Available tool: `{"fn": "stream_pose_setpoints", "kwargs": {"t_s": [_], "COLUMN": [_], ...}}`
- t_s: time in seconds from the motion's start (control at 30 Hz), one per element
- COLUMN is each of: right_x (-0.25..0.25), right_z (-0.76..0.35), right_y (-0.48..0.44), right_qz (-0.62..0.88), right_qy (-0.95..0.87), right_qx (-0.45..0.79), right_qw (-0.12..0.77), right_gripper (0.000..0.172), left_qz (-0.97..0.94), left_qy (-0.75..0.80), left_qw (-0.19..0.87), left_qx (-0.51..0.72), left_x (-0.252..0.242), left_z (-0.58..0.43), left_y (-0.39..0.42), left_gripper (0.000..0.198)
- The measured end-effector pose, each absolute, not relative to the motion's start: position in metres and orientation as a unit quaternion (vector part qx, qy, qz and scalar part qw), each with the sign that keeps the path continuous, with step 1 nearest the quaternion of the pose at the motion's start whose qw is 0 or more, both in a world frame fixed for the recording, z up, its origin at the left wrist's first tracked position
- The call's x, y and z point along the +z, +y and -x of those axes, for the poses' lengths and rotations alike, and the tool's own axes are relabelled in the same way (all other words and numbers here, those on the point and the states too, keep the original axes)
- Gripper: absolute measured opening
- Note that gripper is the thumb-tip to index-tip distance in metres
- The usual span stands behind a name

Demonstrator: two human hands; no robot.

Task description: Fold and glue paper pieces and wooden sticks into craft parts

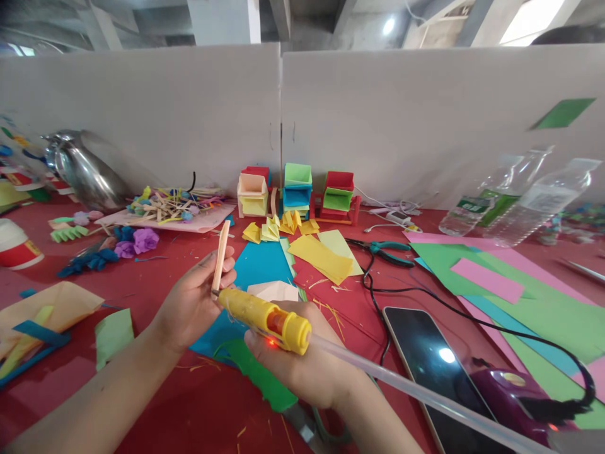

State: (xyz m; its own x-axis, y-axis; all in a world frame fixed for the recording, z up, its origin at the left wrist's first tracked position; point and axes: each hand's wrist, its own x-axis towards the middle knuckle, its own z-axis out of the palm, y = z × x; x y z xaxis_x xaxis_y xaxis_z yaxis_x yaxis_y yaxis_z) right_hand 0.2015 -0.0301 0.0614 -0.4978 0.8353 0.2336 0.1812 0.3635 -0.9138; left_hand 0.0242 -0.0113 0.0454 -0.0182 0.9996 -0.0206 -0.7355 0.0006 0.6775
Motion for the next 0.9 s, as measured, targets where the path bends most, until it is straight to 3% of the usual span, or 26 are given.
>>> {"fn": "stream_pose_setpoints", "kwargs": {"t_s": [0.1,0.3,0.47,0.53,0.6,0.77,0.9], "right_x": [0.062,0.065,0.063,0.060,0.057,0.045,0.043], "right_z": [-0.202,-0.206,-0.238,-0.256,-0.269,-0.283,-0.286], "right_y": [-0.030,-0.023,0.006,0.017,0.026,0.033,0.033], "right_qz": [0.340,0.407,0.656,0.726,0.771,0.829,0.826], "right_qy": [-0.766,-0.738,-0.605,-0.575,-0.561,-0.536,-0.548], "right_qx": [0.451,0.421,0.168,0.032,-0.013,0.000,0.003], "right_qw": [0.307,0.337,0.419,0.375,0.302,0.158,0.129], "right_gripper": [0.013,0.027,0.038,0.040,0.042,0.044,0.050], "left_qz": [-0.243,-0.214,-0.205,-0.208,-0.212,-0.218,-0.227], "left_qy": [0.254,0.245,0.257,0.255,0.256,0.276,0.294], "left_qw": [0.656,0.617,0.610,0.618,0.625,0.636,0.637], "left_qx": [0.668,0.717,0.721,0.714,0.706,0.686,0.676], "left_x": [0.045,0.050,0.045,0.042,0.039,0.036,0.035], "left_z": [-0.022,-0.006,-0.002,-0.004,-0.008,-0.015,-0.019], "left_y": [-0.010,-0.002,0.004,0.003,0.002,-0.003,-0.005], "left_gripper": [0.015,0.022,0.017,0.014,0.013,0.014,0.014]}}
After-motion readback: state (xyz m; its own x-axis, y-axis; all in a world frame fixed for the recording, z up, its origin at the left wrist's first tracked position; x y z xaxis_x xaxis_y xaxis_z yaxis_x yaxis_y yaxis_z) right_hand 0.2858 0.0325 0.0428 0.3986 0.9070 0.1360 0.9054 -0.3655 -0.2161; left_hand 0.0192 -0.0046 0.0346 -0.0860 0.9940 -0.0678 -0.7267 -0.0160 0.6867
